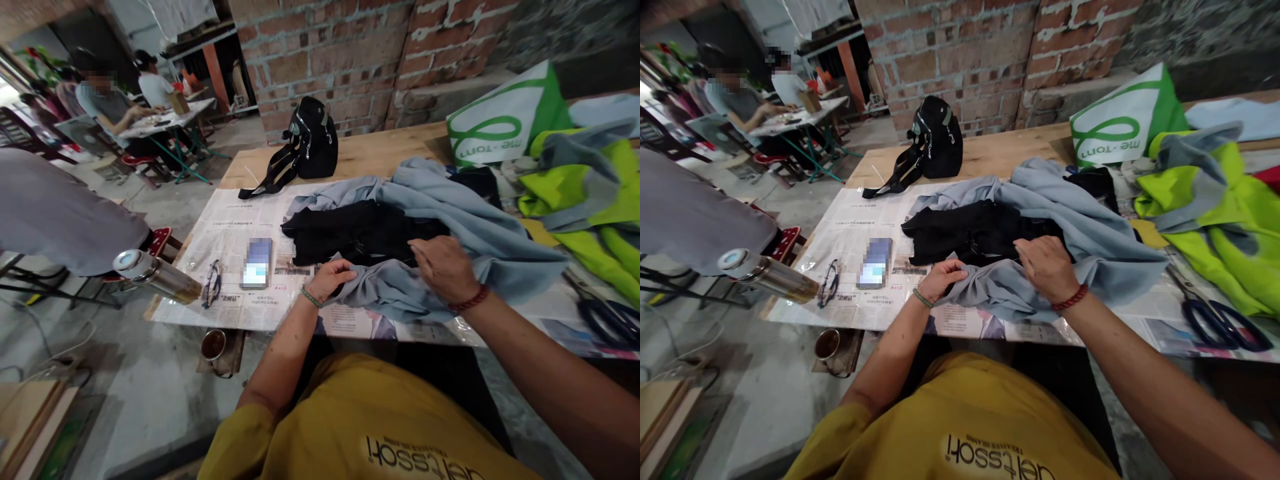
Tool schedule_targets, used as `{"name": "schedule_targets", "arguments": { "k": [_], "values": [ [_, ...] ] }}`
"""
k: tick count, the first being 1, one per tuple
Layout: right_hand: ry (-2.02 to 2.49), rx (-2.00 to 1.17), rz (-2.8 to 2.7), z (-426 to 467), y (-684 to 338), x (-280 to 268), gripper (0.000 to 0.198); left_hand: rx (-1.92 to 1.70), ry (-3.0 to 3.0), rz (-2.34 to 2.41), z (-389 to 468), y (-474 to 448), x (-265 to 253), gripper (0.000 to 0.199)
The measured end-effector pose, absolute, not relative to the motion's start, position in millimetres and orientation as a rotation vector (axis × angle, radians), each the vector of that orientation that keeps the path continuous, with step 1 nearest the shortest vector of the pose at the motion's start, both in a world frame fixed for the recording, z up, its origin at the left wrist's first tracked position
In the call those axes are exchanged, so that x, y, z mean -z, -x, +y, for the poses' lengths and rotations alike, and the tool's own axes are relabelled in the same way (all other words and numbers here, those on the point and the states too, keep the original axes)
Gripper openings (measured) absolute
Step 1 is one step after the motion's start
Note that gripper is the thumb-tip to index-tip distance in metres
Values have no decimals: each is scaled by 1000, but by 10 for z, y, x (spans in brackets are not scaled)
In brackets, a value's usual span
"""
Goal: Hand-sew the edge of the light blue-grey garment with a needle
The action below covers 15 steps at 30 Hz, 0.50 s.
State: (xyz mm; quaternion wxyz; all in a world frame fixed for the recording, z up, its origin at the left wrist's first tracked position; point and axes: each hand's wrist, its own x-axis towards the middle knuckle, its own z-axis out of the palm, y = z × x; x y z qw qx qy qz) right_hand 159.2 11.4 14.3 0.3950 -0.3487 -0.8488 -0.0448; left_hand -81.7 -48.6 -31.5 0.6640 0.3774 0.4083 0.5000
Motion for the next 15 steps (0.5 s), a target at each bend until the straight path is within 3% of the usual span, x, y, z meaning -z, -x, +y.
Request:
{"name": "schedule_targets", "arguments": {
  "k": [8, 15],
  "values": [
    [941, 451, -2223, -129, -1973, 73, 21, -1053, -1107, 1032, -487, 769, 345, 26],
    [1081, 93, -2005, -597, -2025, 271, 22, -966, -1506, 1116, -592, 739, 307, 17]
  ]
}}
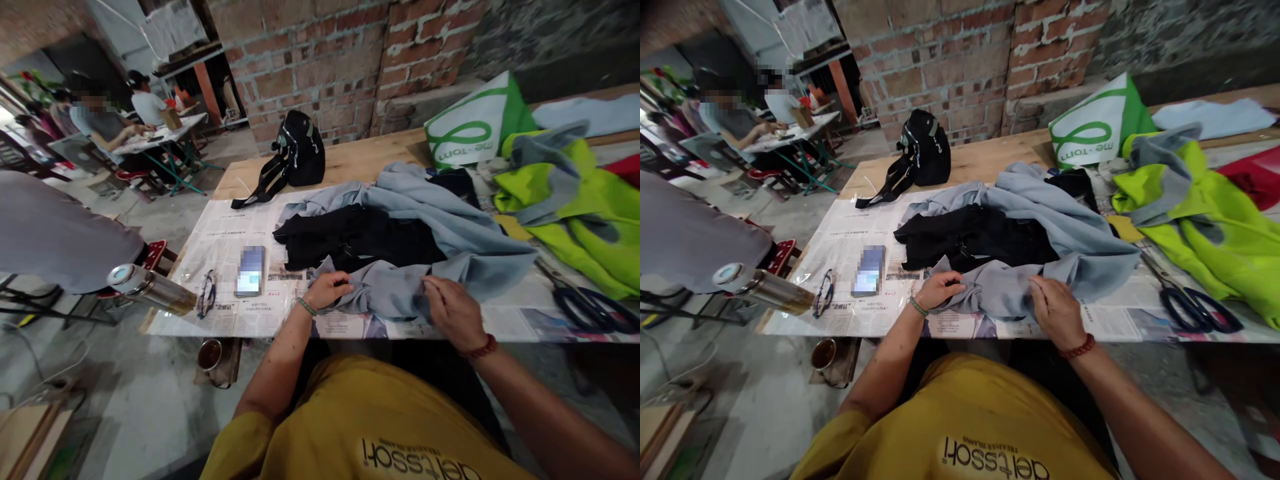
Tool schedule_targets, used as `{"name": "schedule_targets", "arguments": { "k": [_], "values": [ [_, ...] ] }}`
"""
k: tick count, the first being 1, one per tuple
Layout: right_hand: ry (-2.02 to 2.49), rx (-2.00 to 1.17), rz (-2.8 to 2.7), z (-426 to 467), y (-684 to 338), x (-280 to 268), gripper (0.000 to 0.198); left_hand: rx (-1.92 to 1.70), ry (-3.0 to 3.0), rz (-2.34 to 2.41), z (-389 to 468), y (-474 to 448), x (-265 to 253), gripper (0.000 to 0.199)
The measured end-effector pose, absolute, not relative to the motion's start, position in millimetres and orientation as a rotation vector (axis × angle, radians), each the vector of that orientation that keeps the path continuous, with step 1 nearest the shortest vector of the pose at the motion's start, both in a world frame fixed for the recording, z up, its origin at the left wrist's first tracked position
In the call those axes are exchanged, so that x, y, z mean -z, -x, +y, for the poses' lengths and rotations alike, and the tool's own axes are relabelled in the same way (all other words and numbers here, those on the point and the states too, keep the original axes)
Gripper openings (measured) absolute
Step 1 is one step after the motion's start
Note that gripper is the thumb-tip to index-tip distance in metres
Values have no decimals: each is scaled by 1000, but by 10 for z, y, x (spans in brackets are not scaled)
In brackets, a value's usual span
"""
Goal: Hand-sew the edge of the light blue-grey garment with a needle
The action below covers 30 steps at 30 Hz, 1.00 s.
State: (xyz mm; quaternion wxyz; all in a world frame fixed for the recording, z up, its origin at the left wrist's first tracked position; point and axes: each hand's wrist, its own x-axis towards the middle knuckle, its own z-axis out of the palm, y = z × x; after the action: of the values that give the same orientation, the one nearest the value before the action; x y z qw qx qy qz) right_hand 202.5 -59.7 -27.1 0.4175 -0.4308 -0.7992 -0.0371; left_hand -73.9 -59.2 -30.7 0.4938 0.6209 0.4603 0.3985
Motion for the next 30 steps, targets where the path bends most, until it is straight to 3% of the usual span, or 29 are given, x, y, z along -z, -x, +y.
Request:
{"name": "schedule_targets", "arguments": {
  "k": [11, 23, 26, 30],
  "values": [
    [1250, -576, -1858, -1376, -2002, 340, 29, -1103, -2139, 1315, -929, 559, 280, 15],
    [1032, -425, -2095, -1489, -2119, 660, 28, -1021, -2375, 1349, -1479, 523, 346, 16],
    [1120, -472, -2146, -1536, -2225, 765, 31, -912, -2471, 1397, -1509, 470, 358, 27],
    [1322, -466, -2131, -1589, -2446, 914, 35, -748, -2607, 1395, -1548, 426, 375, 24]
  ]
}}
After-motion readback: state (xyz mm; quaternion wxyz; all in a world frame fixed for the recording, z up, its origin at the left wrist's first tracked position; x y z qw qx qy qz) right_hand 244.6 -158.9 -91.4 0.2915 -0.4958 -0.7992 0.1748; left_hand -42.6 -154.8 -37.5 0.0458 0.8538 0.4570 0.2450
